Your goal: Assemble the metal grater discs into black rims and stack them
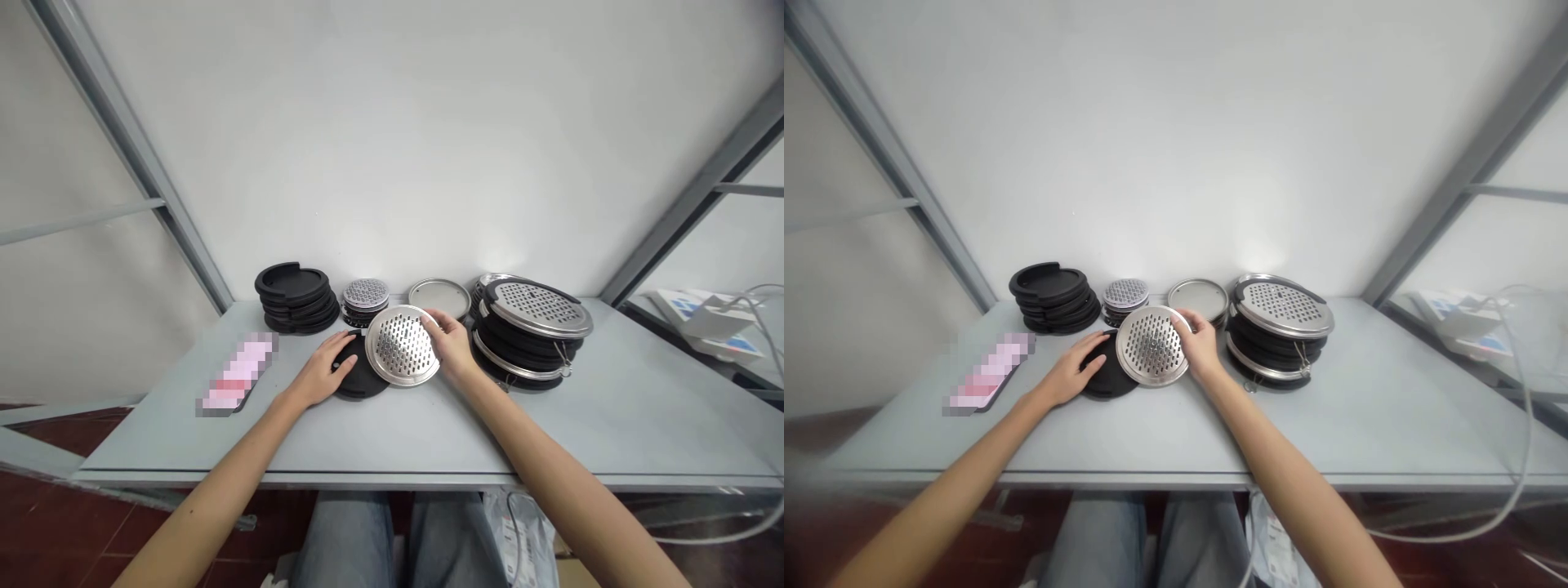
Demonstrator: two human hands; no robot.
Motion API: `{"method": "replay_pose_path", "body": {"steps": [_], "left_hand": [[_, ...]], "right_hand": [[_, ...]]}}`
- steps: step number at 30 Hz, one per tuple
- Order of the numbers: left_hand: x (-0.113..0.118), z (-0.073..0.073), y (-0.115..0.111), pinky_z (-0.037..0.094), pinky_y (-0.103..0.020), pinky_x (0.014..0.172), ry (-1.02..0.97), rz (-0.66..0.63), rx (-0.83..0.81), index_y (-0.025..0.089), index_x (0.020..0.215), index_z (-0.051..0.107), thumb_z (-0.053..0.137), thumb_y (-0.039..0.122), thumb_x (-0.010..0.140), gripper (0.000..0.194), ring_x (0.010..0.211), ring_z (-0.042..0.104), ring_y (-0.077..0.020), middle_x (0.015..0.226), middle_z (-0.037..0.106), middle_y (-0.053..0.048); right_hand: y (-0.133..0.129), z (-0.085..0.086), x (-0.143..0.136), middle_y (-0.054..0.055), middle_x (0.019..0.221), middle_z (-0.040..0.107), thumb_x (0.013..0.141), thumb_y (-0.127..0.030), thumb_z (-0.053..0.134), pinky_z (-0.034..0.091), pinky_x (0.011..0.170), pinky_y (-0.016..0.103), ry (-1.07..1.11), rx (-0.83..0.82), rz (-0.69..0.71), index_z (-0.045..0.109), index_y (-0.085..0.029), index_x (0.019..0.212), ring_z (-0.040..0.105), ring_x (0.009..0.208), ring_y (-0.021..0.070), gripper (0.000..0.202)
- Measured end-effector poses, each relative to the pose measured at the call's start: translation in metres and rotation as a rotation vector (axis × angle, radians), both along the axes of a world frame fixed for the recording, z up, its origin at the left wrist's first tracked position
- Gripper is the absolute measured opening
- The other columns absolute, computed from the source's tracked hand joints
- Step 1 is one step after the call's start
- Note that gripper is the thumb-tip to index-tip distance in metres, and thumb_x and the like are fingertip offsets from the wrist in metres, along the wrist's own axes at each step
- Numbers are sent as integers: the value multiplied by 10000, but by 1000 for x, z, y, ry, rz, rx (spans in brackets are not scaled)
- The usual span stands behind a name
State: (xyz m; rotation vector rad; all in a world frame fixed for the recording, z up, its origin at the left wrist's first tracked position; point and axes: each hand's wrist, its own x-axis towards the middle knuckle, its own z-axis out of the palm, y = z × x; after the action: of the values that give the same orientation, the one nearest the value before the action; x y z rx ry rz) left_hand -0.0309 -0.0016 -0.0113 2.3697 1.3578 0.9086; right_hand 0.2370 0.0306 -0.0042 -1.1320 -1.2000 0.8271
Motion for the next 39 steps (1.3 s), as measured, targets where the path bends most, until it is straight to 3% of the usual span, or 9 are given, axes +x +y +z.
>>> {"method": "replay_pose_path", "body": {"steps": [3, 6, 11, 18, 27, 33, 39], "left_hand": [[8, 0, 2, 283, -445, 1165, 61, -42, 20, 177, 1429, 416, 395, 413, 977, 511, 1399, 348, -242, 1484, 425, -107], [14, 6, 6, 306, -440, 1149, 129, -64, 77, 183, 1440, 406, 366, 388, 989, 497, 1368, 388, -243, 1441, 482, -104], [22, 13, 13, 400, -453, 1063, 231, -67, 126, 217, 1399, 479, 405, 386, 974, 463, 1278, 474, -274, 1334, 561, -120], [30, 10, 25, 444, -437, 1015, 211, -60, 137, 224, 1273, 619, 477, 413, 937, 411, 1179, 538, -275, 1233, 581, -123], [24, 8, 32, 420, -438, 1046, 99, -87, 105, 231, 1267, 622, 445, 406, 959, 397, 1189, 537, -256, 1271, 593, -102], [17, 5, 33, 377, -479, 1086, 46, -115, 61, 236, 1244, 635, 433, 387, 964, 377, 1245, 502, -257, 1341, 572, -78], [19, 6, 28, 366, -472, 1103, 43, -105, 67, 221, 1256, 624, 460, 389, 954, 383, 1270, 481, -256, 1373, 542, -85]], "right_hand": [[4, -8, -4, 109, 1026, 713, 754, -455, 610, 552, 792, 350, 82, -119, 10, 652, -132, 1039, 669, 927, 237, 433], [6, -12, -6, 136, 1081, 701, 712, -346, 625, 551, 813, 361, 105, -232, 1, 627, -106, 1087, 672, 947, 246, 446], [3, -13, -11, 155, 1161, 673, 682, -252, 634, 517, 909, 386, -115, -233, 3, 601, -108, 1146, 658, 1021, 255, 487], [0, -19, -12, 187, 1188, 646, 719, -343, 639, 441, 999, 435, -458, -179, -70, 580, -88, 1209, 612, 1108, 292, 556], [-3, -13, -7, 167, 1196, 636, 734, -365, 620, 437, 995, 432, -524, -183, -107, 594, -119, 1184, 600, 1106, 284, 513], [-3, -15, -5, 142, 1101, 667, 721, -343, 638, 462, 950, 422, -574, -174, -126, 619, -144, 1128, 616, 1055, 271, 453], [-3, -14, -7, 134, 1185, 654, 786, -356, 614, 448, 983, 411, -622, -153, -26, 619, -158, 1154, 605, 1119, 262, 418]]}}
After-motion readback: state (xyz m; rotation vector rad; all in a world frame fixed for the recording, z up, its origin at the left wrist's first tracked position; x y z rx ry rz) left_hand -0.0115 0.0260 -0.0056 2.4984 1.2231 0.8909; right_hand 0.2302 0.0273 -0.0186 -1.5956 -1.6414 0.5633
